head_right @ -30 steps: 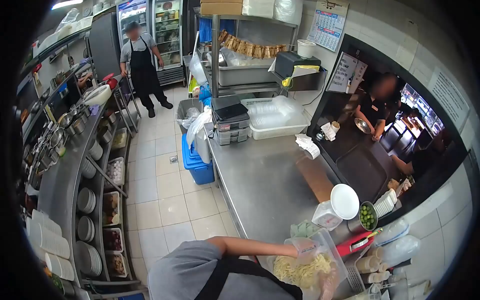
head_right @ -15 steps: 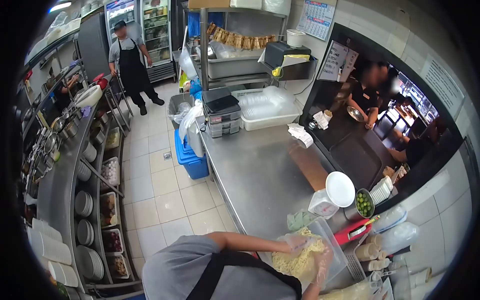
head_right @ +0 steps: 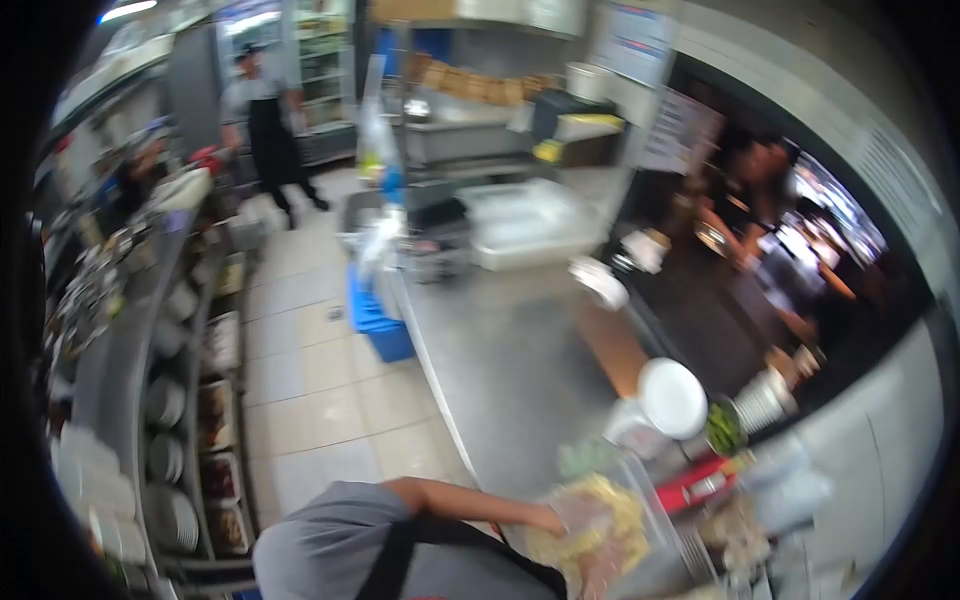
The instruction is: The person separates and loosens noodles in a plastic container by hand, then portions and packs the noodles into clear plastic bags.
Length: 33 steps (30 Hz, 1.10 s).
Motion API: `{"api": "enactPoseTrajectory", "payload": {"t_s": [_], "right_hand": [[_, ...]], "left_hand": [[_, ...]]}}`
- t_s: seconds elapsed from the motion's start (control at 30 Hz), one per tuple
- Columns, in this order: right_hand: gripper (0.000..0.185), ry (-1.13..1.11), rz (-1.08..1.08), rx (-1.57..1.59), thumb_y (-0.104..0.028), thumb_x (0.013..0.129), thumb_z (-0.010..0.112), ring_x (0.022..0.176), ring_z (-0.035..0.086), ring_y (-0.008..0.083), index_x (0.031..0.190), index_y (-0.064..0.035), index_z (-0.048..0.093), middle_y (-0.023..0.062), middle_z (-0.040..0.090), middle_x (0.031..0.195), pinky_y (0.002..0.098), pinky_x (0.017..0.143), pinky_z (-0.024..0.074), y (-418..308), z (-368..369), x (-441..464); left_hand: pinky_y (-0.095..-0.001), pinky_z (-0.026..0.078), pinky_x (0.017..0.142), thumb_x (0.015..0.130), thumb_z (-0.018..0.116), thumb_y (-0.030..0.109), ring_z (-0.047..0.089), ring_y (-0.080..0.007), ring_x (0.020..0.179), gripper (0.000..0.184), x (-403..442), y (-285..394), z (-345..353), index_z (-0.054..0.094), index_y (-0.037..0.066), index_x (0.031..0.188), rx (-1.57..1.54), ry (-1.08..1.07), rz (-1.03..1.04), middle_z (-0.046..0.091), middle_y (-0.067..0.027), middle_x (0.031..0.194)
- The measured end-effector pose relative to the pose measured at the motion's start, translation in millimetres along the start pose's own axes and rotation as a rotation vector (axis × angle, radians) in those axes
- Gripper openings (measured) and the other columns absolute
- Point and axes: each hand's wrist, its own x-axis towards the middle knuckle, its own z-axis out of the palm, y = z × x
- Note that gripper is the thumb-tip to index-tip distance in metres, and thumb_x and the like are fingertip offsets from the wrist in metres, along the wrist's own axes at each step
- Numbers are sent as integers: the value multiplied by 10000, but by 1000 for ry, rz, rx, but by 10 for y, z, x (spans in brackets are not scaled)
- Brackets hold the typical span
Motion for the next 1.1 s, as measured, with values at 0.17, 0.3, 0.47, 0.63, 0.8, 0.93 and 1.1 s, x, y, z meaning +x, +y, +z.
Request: {"api": "enactPoseTrajectory", "payload": {"t_s": [0.17,0.3,0.47,0.63,0.8,0.93,1.1], "right_hand": [[590,35,-11,76,-218,776,583,1081,526,304,1315,-53,411,177,553,1169,374,909,433,-96,-215,67],[594,18,14,153,-160,758,581,1046,540,285,1312,-35,408,166,557,1154,363,883,447,-336,-676,155],[602,-124,-15,168,-87,736,578,1003,557,261,1308,-11,405,152,561,1135,348,850,463,-386,-904,165],[615,-158,71,460,-14,714,576,960,575,238,1303,12,401,139,565,1116,333,817,480,-36,-506,61],[641,70,218,1064,62,674,566,923,588,226,1293,31,403,135,570,1103,316,790,492,-366,-301,-47],[621,99,217,1114,73,662,537,953,581,235,1271,19,432,128,578,1104,314,859,459,-517,-678,-33],[613,102,84,441,-4,662,597,1011,561,261,1258,11,456,154,564,1128,330,887,447,-610,-996,-71]], "left_hand": [[-384,398,939,852,491,248,511,-332,1092,402,148,551,-628,492,34,1192,-177,-47,-268,534,-194,1162],[-393,439,864,800,553,258,538,-362,1033,401,157,465,-582,521,37,1133,-186,82,-331,562,-212,1102],[-391,409,925,766,590,266,496,-361,1109,509,267,848,-953,474,39,1206,-229,-104,-428,524,-220,1168],[-375,296,1045,736,640,305,380,-305,1256,682,-75,135,-306,402,53,1324,-230,-9,-250,435,-191,1314],[-352,253,1073,727,664,343,333,-255,1290,750,-79,93,-131,373,67,1361,-317,29,-196,404,-163,1355],[-376,403,922,725,660,342,518,-308,1072,609,83,236,-384,479,38,1220,-187,47,-305,544,-196,1153],[-414,462,716,700,662,288,591,-340,839,475,261,969,-1113,518,6,1053,-127,-92,-477,599,-211,939]]}}
